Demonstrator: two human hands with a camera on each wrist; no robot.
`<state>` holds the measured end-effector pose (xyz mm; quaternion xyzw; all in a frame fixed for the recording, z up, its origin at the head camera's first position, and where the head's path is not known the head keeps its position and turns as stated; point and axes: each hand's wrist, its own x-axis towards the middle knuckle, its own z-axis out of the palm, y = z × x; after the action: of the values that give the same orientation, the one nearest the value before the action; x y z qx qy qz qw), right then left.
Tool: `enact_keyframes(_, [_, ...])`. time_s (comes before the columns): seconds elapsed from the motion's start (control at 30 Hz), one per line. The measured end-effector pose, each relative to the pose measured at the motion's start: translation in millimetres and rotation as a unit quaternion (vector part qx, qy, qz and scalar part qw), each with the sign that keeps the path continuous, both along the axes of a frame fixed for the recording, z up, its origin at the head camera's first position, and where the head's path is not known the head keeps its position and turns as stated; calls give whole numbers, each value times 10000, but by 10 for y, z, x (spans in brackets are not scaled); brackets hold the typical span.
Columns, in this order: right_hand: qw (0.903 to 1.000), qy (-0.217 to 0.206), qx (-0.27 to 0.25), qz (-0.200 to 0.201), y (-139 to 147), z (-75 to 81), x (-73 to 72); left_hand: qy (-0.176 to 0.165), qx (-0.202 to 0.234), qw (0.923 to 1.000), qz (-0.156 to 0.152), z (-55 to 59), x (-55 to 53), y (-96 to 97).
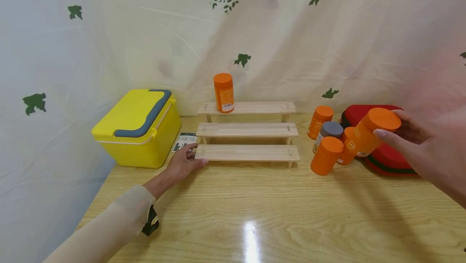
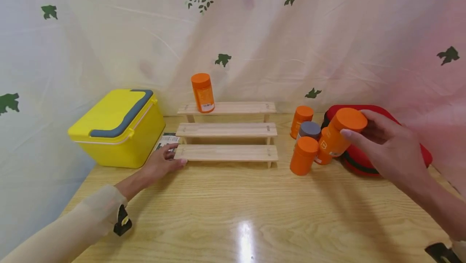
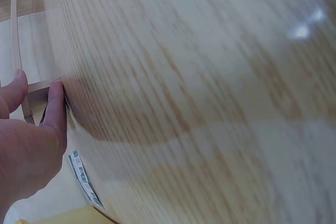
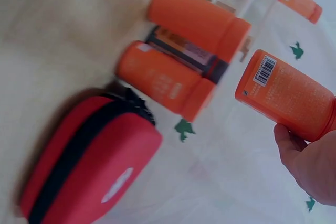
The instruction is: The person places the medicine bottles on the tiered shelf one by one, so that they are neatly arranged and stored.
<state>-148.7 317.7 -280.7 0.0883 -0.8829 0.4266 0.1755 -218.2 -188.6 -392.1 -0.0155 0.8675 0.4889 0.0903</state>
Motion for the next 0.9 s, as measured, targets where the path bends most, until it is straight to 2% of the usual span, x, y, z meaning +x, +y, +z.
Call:
enact_keyframes(0.13, [9997,-104,183,144,-45,118,-80,36,10,10000,-28,3,-2,1])
enact_keyframes(0.2, [9986,-240,466,29,-67,166,-108,52,5,10000,-52,3,-3,2])
enact_keyframes(0.27, [9961,-575,656,-132,-89,214,-135,66,11,9999,-86,5,0,4])
enact_keyframes(0.37, [9936,-863,682,-250,-145,272,-189,45,36,9999,-91,16,-2,4])
enact_keyframes(0.43, [9958,-787,454,-101,-201,302,-253,47,43,9999,-81,20,-4,1])
enact_keyframes(0.6, [9991,-195,-30,377,-364,347,-407,9,52,10000,-45,19,-4,-3])
enact_keyframes(0.77, [9972,-186,-349,630,-508,402,-501,12,111,9999,-80,6,-4,-3])
enact_keyframes(0.9, [9972,-284,-377,578,-645,444,-599,92,133,9998,-77,-11,-7,-11])
